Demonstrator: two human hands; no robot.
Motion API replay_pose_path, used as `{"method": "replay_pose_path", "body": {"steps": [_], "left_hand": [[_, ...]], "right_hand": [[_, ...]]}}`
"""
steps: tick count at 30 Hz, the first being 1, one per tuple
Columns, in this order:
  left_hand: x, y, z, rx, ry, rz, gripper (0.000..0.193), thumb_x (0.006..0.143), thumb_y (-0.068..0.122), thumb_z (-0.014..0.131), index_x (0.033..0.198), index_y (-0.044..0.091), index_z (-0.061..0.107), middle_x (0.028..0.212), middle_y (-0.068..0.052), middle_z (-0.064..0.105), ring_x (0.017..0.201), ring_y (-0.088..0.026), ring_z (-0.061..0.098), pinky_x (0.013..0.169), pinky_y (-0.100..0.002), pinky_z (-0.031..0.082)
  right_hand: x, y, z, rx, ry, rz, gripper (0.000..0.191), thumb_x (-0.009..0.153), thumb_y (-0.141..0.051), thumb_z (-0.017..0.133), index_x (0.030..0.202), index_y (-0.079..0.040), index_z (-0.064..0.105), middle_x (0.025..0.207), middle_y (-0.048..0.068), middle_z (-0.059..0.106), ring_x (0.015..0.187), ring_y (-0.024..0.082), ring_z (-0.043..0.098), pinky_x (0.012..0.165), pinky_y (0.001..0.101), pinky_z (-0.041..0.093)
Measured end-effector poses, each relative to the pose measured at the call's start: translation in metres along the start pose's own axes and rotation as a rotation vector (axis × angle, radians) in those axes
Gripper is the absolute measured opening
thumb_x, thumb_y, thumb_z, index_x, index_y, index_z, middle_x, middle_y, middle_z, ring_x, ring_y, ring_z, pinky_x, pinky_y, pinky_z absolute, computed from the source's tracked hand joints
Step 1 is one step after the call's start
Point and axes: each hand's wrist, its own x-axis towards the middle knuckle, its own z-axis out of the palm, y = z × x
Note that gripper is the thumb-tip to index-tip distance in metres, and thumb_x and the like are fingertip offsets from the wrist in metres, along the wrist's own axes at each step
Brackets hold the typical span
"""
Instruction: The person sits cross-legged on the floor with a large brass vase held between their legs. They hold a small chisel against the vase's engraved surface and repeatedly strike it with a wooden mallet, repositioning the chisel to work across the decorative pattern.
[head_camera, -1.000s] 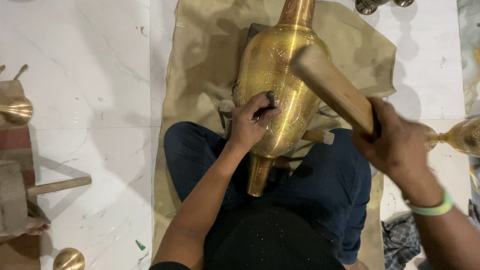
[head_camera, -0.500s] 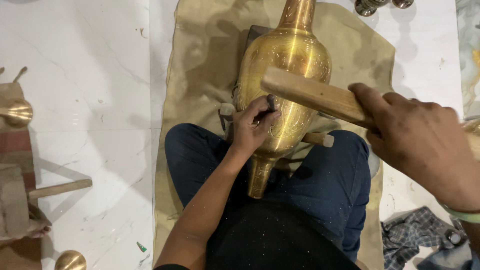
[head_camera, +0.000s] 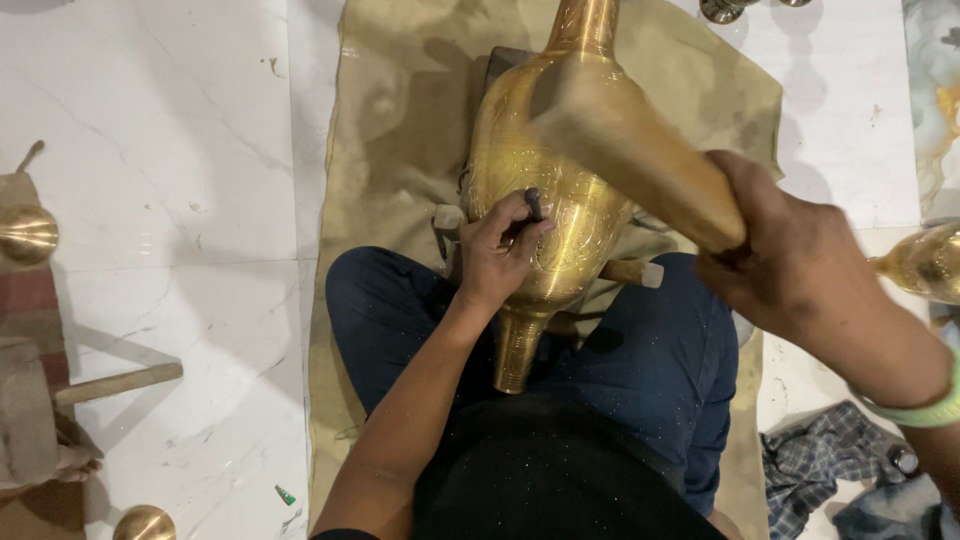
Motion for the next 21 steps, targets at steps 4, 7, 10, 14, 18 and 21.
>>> {"method": "replay_pose_path", "body": {"steps": [4,7,10,14,18,21], "left_hand": [[0.001,0.000,0.000,0.006,-0.006,-0.004,0.029,0.096,0.009,0.079,0.120,0.002,0.064,0.096,-0.006,0.074,0.083,-0.009,0.072,0.073,-0.024,0.059],[0.003,-0.001,0.000,-0.015,-0.018,0.008,0.027,0.096,0.009,0.078,0.118,0.002,0.063,0.097,-0.006,0.074,0.087,-0.009,0.074,0.072,-0.023,0.062],[0.004,-0.001,-0.001,-0.025,-0.024,0.012,0.027,0.097,0.009,0.077,0.118,0.002,0.063,0.095,-0.006,0.073,0.084,-0.010,0.072,0.071,-0.024,0.061],[0.004,-0.001,-0.003,0.057,-0.024,0.048,0.024,0.096,0.012,0.080,0.113,0.004,0.065,0.089,-0.005,0.072,0.077,-0.009,0.071,0.065,-0.024,0.058],[0.005,-0.001,-0.005,0.014,-0.049,0.037,0.025,0.097,0.015,0.078,0.115,0.003,0.065,0.091,-0.005,0.074,0.077,-0.009,0.070,0.065,-0.024,0.058],[0.006,0.000,-0.007,0.024,-0.065,0.016,0.020,0.097,0.016,0.079,0.107,0.004,0.066,0.091,-0.005,0.075,0.076,-0.008,0.072,0.065,-0.024,0.058]], "right_hand": [[0.003,-0.004,0.004,-0.247,-0.187,0.141,0.065,0.093,-0.026,0.064,0.154,-0.018,0.042,0.076,0.004,0.070,0.053,0.017,0.066,0.046,0.0279,0.053],[-0.001,-0.005,0.007,-0.346,-0.284,0.199,0.054,0.100,-0.027,0.064,0.150,-0.021,0.044,0.078,0.003,0.070,0.054,0.015,0.066,0.043,0.0264,0.052],[-0.006,-0.003,0.010,-0.199,-0.177,0.150,0.065,0.091,-0.026,0.068,0.151,-0.016,0.045,0.077,0.003,0.070,0.052,0.015,0.064,0.045,0.0255,0.049],[-0.007,-0.001,0.009,-0.483,-0.292,0.138,0.064,0.097,-0.035,0.067,0.154,-0.021,0.042,0.079,0.000,0.069,0.051,0.011,0.062,0.040,0.0228,0.049],[-0.005,-0.003,0.007,-0.285,-0.306,0.151,0.066,0.094,-0.026,0.067,0.155,-0.018,0.042,0.078,-0.001,0.068,0.046,0.010,0.059,0.040,0.0246,0.048],[-0.005,-0.003,0.007,-0.371,-0.311,0.140,0.069,0.097,-0.028,0.065,0.160,-0.019,0.037,0.076,0.000,0.068,0.045,0.010,0.057,0.040,0.0249,0.047]]}}
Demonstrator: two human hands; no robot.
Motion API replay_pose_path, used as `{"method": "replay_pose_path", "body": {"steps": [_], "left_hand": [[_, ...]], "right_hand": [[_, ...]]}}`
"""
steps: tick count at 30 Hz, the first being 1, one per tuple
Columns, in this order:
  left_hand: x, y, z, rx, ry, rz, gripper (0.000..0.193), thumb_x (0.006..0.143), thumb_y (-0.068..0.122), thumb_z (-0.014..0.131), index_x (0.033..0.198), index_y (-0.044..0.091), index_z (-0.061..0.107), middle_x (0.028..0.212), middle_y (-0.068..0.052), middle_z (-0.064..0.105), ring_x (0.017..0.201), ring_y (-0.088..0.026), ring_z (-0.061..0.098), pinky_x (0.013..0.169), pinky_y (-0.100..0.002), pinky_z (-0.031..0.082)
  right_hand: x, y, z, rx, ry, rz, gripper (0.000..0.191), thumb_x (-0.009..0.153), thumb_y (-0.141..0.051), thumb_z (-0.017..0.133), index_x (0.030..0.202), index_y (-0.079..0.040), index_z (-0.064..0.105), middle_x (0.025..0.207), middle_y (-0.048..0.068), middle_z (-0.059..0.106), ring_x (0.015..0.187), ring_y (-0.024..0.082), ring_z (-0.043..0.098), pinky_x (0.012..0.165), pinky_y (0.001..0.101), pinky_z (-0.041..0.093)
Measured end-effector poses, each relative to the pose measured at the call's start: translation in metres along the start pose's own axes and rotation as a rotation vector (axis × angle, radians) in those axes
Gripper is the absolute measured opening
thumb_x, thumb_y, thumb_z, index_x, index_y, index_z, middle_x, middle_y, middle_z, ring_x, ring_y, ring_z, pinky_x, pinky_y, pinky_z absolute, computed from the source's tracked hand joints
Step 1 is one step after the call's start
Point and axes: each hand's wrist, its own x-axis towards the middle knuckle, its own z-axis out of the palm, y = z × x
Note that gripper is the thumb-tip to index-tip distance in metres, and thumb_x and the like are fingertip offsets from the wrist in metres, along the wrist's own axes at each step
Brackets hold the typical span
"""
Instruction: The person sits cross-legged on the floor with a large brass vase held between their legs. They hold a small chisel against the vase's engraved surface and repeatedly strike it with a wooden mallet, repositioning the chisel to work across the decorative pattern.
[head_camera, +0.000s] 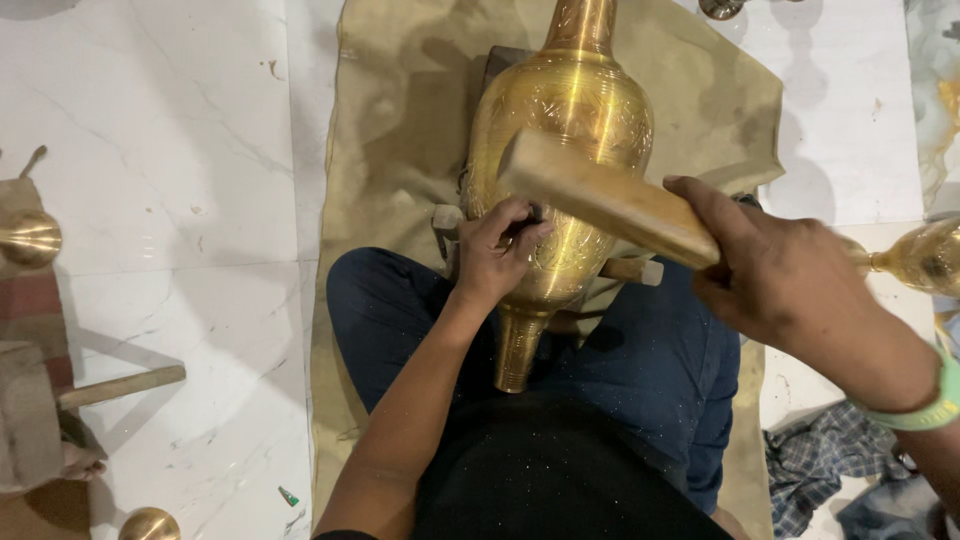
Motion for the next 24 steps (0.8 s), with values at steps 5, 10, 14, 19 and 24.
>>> {"method": "replay_pose_path", "body": {"steps": [5,10,14,19,24], "left_hand": [[0.002,0.003,-0.002,0.041,-0.004,0.016,0.021,0.095,0.014,0.081,0.105,0.003,0.066,0.091,-0.006,0.074,0.076,-0.008,0.071,0.067,-0.023,0.057],[0.001,0.004,-0.002,-0.013,-0.016,0.017,0.028,0.095,0.011,0.079,0.119,0.005,0.067,0.094,-0.007,0.075,0.080,-0.011,0.072,0.070,-0.024,0.060],[0.002,0.000,-0.004,0.031,-0.073,0.028,0.032,0.093,0.010,0.079,0.122,0.005,0.068,0.094,-0.005,0.076,0.079,-0.010,0.074,0.065,-0.023,0.059],[-0.003,-0.003,-0.002,-0.327,0.133,-0.175,0.028,0.099,0.004,0.078,0.123,0.005,0.063,0.100,-0.005,0.076,0.091,-0.010,0.072,0.082,-0.024,0.059],[0.001,0.003,0.009,-0.195,0.086,-0.197,0.041,0.095,0.002,0.076,0.133,0.003,0.059,0.109,-0.007,0.075,0.099,-0.012,0.072,0.089,-0.027,0.061]], "right_hand": [[0.000,0.002,0.002,0.233,0.199,-0.084,0.079,0.085,-0.021,0.070,0.158,-0.015,0.041,0.079,0.004,0.068,0.044,0.012,0.055,0.038,0.0258,0.045],[-0.008,-0.003,0.009,0.273,0.234,-0.099,0.072,0.092,-0.015,0.067,0.158,-0.011,0.039,0.084,0.006,0.067,0.052,0.013,0.059,0.043,0.0260,0.048],[-0.023,-0.003,0.033,-0.062,0.058,0.092,0.070,0.093,-0.028,0.075,0.155,-0.023,0.042,0.080,-0.001,0.070,0.056,0.015,0.068,0.050,0.0294,0.055],[-0.028,-0.020,0.115,0.999,0.594,0.159,0.074,0.080,-0.006,0.080,0.144,0.000,0.045,0.091,0.013,0.070,0.081,0.021,0.072,0.071,0.0325,0.057],[-0.027,-0.084,0.208,1.645,0.656,0.450,0.051,0.088,-0.004,0.077,0.125,-0.008,0.042,0.100,0.008,0.064,0.077,0.015,0.066,0.059,0.0286,0.056]]}}
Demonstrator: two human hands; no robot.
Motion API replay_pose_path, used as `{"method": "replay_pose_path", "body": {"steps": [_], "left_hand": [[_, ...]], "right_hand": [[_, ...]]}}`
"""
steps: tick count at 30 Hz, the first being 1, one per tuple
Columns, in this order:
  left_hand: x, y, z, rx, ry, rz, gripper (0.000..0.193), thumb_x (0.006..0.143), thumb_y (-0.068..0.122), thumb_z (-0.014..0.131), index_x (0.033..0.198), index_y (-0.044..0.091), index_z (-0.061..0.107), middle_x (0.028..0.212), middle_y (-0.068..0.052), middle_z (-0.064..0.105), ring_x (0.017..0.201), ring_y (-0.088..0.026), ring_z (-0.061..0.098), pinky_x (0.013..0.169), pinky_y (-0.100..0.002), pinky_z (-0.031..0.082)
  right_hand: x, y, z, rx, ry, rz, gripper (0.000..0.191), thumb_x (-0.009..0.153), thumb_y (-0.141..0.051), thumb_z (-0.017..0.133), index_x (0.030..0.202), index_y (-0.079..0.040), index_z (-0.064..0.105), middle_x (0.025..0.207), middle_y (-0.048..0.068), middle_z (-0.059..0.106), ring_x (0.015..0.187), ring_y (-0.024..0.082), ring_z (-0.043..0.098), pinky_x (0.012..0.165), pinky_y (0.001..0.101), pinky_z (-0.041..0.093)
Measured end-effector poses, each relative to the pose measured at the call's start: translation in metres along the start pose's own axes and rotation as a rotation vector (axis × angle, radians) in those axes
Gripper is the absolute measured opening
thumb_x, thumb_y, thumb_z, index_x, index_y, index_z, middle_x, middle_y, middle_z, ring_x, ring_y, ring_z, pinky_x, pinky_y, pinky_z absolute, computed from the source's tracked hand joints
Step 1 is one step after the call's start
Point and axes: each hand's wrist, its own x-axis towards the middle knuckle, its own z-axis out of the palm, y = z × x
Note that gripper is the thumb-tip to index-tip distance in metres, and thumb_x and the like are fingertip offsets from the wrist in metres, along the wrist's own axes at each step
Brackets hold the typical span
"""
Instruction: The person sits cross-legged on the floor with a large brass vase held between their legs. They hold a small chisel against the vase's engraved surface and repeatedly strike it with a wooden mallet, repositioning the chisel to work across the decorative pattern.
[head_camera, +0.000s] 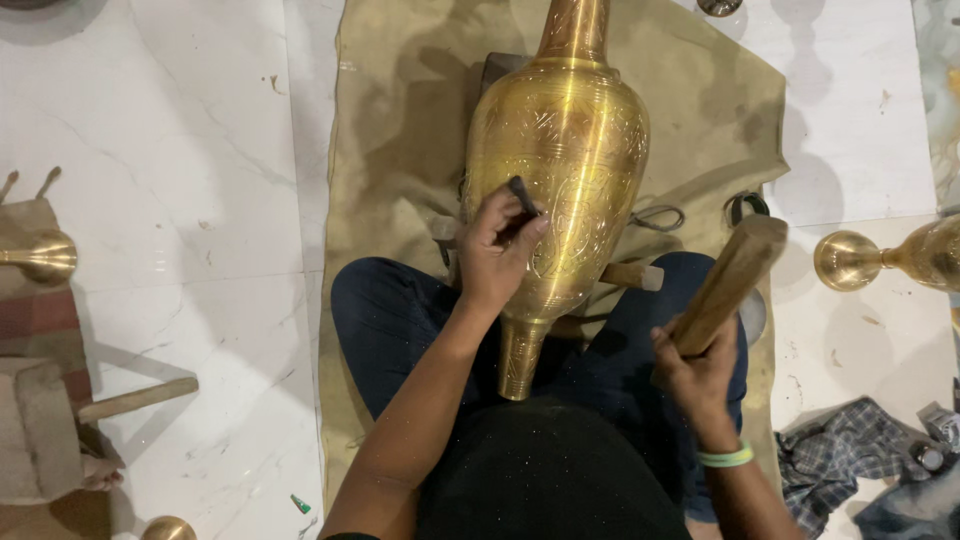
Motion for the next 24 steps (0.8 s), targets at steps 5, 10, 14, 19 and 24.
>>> {"method": "replay_pose_path", "body": {"steps": [5,10,14,19,24], "left_hand": [[-0.001,0.003,0.003,0.211,-0.023,0.117,0.040,0.096,0.004,0.077,0.132,0.003,0.060,0.108,-0.007,0.075,0.099,-0.013,0.075,0.085,-0.025,0.065],[-0.001,0.002,0.002,0.191,-0.019,0.147,0.041,0.095,0.004,0.079,0.131,0.003,0.060,0.101,-0.006,0.076,0.090,-0.012,0.074,0.082,-0.026,0.063],[0.001,0.001,0.003,0.184,-0.011,0.155,0.041,0.095,0.004,0.080,0.130,0.002,0.059,0.101,-0.008,0.076,0.091,-0.012,0.074,0.083,-0.026,0.063],[0.001,0.003,0.007,0.203,0.027,0.149,0.042,0.096,0.005,0.078,0.133,0.003,0.058,0.103,-0.008,0.076,0.092,-0.012,0.075,0.082,-0.026,0.063],[0.015,0.029,-0.001,0.192,0.011,0.151,0.044,0.096,0.003,0.079,0.135,0.004,0.058,0.104,-0.008,0.077,0.094,-0.014,0.076,0.080,-0.027,0.063]], "right_hand": [[0.005,0.002,-0.009,-0.312,-0.079,-0.090,0.052,0.083,-0.008,0.080,0.127,-0.003,0.052,0.097,0.011,0.071,0.085,0.019,0.071,0.072,0.0322,0.060],[0.065,-0.073,-0.026,-0.731,-0.160,-0.360,0.066,0.080,-0.016,0.085,0.136,0.002,0.054,0.099,0.021,0.072,0.081,0.035,0.074,0.070,0.0393,0.060],[0.109,-0.147,-0.014,-0.955,-0.338,-0.538,0.067,0.081,-0.013,0.082,0.141,-0.003,0.053,0.092,0.016,0.073,0.072,0.030,0.073,0.060,0.0390,0.059],[0.123,-0.200,0.013,-0.982,-0.569,-0.611,0.058,0.092,-0.009,0.069,0.144,-0.007,0.045,0.083,0.007,0.069,0.066,0.018,0.070,0.052,0.0270,0.059],[0.130,-0.200,0.015,-1.093,-0.573,-0.780,0.064,0.082,-0.003,0.076,0.139,-0.003,0.049,0.081,0.011,0.070,0.057,0.023,0.068,0.048,0.0338,0.055]]}}
